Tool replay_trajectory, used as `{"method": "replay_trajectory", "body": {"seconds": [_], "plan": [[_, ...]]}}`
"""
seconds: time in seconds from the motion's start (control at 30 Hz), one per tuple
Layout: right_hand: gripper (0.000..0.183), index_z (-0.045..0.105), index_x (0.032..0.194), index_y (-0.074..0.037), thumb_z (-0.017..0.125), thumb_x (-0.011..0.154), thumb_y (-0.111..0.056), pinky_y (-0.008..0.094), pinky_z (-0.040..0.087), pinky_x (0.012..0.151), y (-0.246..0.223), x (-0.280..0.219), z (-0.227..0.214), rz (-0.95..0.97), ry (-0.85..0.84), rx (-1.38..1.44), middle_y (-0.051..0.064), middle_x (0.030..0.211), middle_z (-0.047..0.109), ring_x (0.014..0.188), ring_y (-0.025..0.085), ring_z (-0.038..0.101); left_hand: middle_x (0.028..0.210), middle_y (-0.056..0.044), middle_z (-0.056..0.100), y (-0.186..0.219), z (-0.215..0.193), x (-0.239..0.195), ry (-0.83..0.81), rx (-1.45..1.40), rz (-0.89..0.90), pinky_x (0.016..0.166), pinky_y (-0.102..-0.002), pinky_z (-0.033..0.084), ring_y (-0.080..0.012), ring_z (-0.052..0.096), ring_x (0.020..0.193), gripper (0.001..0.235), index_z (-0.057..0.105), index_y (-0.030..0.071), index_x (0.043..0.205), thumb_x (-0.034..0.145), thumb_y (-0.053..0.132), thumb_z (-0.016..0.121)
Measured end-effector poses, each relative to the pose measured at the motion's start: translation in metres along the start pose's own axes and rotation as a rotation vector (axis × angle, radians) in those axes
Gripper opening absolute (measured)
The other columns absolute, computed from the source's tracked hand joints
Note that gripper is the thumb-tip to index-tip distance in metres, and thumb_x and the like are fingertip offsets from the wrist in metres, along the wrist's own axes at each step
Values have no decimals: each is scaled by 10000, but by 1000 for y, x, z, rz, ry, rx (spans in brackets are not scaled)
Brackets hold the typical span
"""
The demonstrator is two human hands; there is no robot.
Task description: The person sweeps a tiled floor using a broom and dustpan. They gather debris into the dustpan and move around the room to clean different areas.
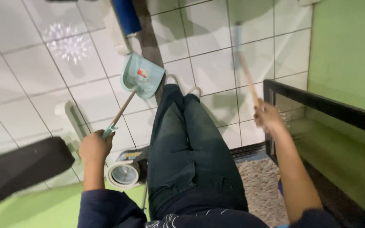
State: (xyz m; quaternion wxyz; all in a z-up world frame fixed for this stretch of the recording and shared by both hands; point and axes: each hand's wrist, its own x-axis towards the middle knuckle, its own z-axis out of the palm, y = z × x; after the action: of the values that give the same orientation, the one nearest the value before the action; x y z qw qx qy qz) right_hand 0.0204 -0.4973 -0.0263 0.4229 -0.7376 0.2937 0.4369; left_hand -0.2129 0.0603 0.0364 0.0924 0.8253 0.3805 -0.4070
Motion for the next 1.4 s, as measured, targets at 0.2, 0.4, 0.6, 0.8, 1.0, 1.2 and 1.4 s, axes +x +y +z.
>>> {"method": "replay_trajectory", "body": {"seconds": [0.2, 0.4, 0.6, 0.8, 1.0, 1.2, 1.4], "plan": [[527, 571, 1436, -16, 672, 938, -156, 429, 539, 355, 28, 220, 5, -217, 262, -368, 257, 797, 699, 531, 299, 694, 983, -209, 803, -19, 38, -51, -12, -155, -130, 869, -536, 597, -429, 761, 995, 494, 774, 124, 1266, 957, 493, 662], [439, 719, 1239, -1, 671, 868, -231, 566, 559, 888, -48, 331, 153, -524, 220, -951, 293, 1061, 720, 1075, 470, 698, 1052, -280, 780, -11, 74, -98, -72, -304, -276, 943, -565, 566, -459, 725, 1090, 526, 736, 95, 1308, 971, 485, 628], [626, 269, 1602, -59, 482, 1024, -171, 559, 606, 784, -86, 169, 281, -588, 22, -1112, 281, 1016, 711, 1021, 435, 729, 961, -220, 790, -6, 117, -109, -65, -345, -371, 888, -551, 589, -439, 748, 1014, 455, 770, 182, 1234, 941, 507, 647], [647, -3, 1646, -33, 200, 1033, 16, 677, 465, 1056, -65, -76, 284, -343, -454, -792, 501, 1325, 521, 1225, 627, 562, 943, -247, 785, -33, 129, -88, -35, -343, -334, 862, -566, 581, -467, 743, 1002, 452, 782, 149, 1190, 956, 506, 631], [451, 620, 1382, -32, 580, 952, -164, 516, 609, 823, 50, 23, 212, -745, -421, -1083, 237, 1097, 744, 978, 422, 732, 939, -231, 786, -55, 115, -60, 25, -205, -160, 841, -544, 594, -450, 756, 974, 483, 774, 157, 1239, 950, 519, 639], [569, 435, 1560, -96, 579, 1012, -142, 242, 377, 316, -23, -90, 78, 19, -367, -153, 80, 691, 474, 446, 127, 436, 939, -224, 790, -44, 51, -61, 76, -22, -4, 826, -528, 606, -442, 767, 954, 457, 781, 150, 1228, 956, 487, 638], [580, 387, 1561, 17, 549, 1025, -131, 497, 615, 560, 96, -119, 24, 31, -86, 131, 285, 906, 644, 619, 304, 656, 960, -204, 797, -40, -22, -60, 98, 170, 191, 826, -529, 617, -425, 772, 960, 442, 776, 148, 1226, 912, 449, 694]]}}
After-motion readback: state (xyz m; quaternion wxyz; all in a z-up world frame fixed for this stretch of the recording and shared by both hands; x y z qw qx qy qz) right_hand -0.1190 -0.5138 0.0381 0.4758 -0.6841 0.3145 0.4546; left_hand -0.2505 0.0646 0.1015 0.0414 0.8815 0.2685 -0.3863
